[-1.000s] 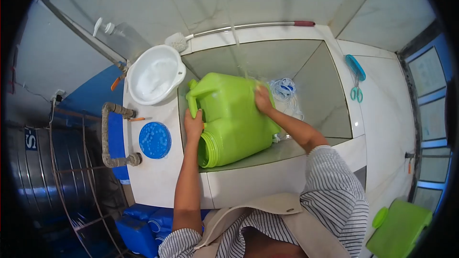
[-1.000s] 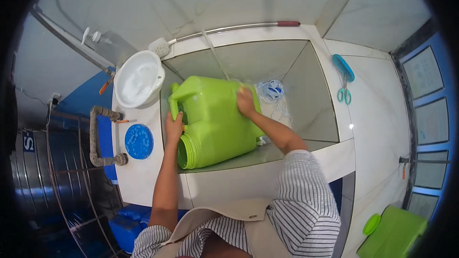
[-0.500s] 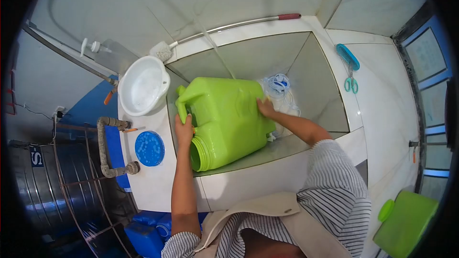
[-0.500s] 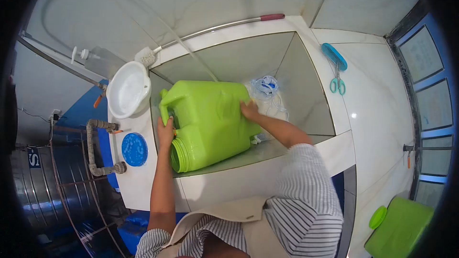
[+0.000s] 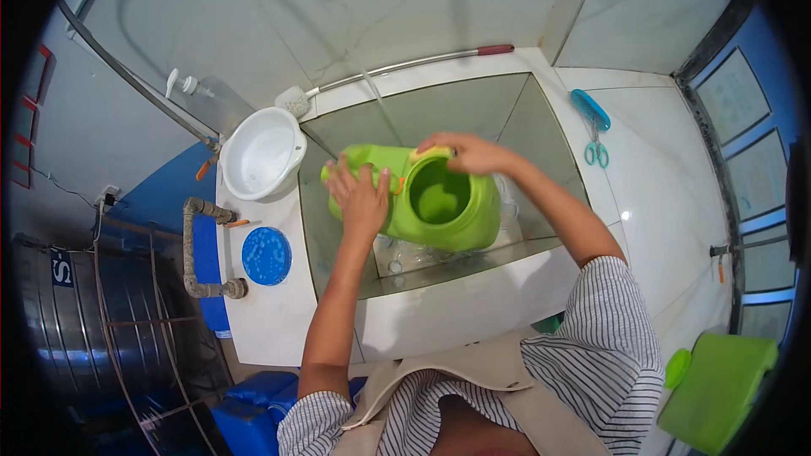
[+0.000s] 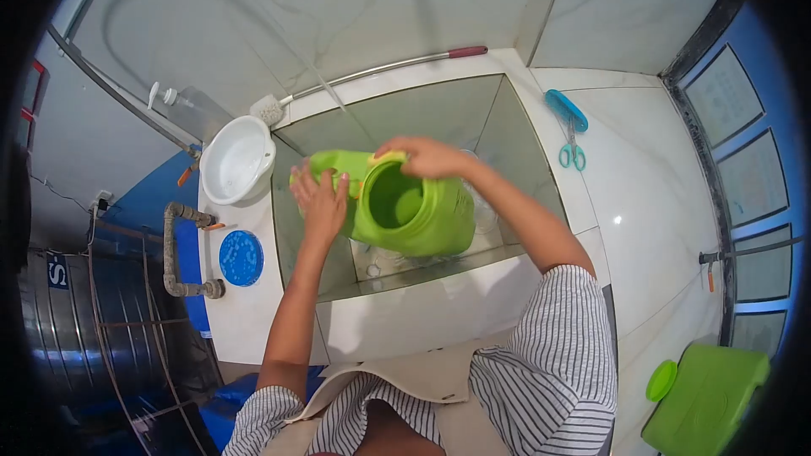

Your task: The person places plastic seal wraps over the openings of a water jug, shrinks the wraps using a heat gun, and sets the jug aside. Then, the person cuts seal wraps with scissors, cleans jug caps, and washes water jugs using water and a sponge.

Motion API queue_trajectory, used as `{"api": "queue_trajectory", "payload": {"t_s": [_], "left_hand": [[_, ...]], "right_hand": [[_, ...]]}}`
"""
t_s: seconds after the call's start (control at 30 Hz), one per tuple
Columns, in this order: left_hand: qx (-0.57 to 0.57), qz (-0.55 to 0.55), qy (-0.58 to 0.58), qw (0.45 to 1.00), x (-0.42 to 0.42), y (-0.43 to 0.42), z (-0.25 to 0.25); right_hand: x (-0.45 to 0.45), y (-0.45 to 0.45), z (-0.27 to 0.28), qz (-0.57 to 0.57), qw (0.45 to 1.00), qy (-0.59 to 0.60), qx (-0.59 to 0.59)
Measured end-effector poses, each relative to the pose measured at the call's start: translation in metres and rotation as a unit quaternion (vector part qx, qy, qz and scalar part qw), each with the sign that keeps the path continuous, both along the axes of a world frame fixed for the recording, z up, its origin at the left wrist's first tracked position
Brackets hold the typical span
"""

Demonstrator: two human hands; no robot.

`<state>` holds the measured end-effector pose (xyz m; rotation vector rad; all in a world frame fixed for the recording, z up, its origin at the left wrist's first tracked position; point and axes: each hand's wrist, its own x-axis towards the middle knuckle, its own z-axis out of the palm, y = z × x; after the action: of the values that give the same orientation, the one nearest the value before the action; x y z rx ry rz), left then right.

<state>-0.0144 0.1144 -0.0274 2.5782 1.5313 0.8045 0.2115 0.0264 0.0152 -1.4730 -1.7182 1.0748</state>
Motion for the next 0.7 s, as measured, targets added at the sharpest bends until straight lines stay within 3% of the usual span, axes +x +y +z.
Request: {"api": "queue_trajectory", "payload": {"t_s": [0.07,0.2,0.27,0.3,0.33,0.4,0.47,0.6,0.67,0.7], "left_hand": [[-0.14,-0.231,0.104,0.957,-0.004,0.003,0.027],[-0.193,-0.229,0.148,0.943,0.0,0.004,0.04],[-0.179,-0.159,0.05,0.97,-0.001,0.016,0.016],[-0.176,-0.16,0.047,0.97,0.0,0.017,0.01],[-0.19,-0.124,0.028,0.974,0.001,0.018,0.005],[-0.202,-0.083,0.005,0.976,0.004,0.019,0.002],[-0.246,-0.06,-0.032,0.967,0.008,0.018,0.002],[-0.3,-0.065,-0.088,0.948,0.017,0.018,0.007],[-0.432,-0.041,-0.114,0.894,0.015,0.009,0.022],[-0.432,-0.044,-0.113,0.894,0.017,0.006,0.02]], "right_hand": [[0.039,0.024,0.009,0.024,0.992,0.01,-0.127],[0.058,0.038,0.016,-0.023,0.995,0.008,-0.098],[0.056,0.045,-0.021,-0.151,0.97,0.186,0.03],[0.041,0.048,-0.051,-0.24,0.946,0.18,0.12],[0.023,0.041,-0.056,-0.239,0.947,0.178,0.122],[-0.014,0.026,-0.064,-0.44,0.855,-0.039,0.272],[-0.053,0.018,-0.085,-0.479,0.809,-0.115,0.32],[-0.069,-0.014,-0.075,-0.402,0.852,-0.133,0.307],[-0.061,-0.035,-0.065,-0.252,0.92,-0.118,0.277],[-0.058,-0.04,-0.057,-0.254,0.919,-0.12,0.278]]}}
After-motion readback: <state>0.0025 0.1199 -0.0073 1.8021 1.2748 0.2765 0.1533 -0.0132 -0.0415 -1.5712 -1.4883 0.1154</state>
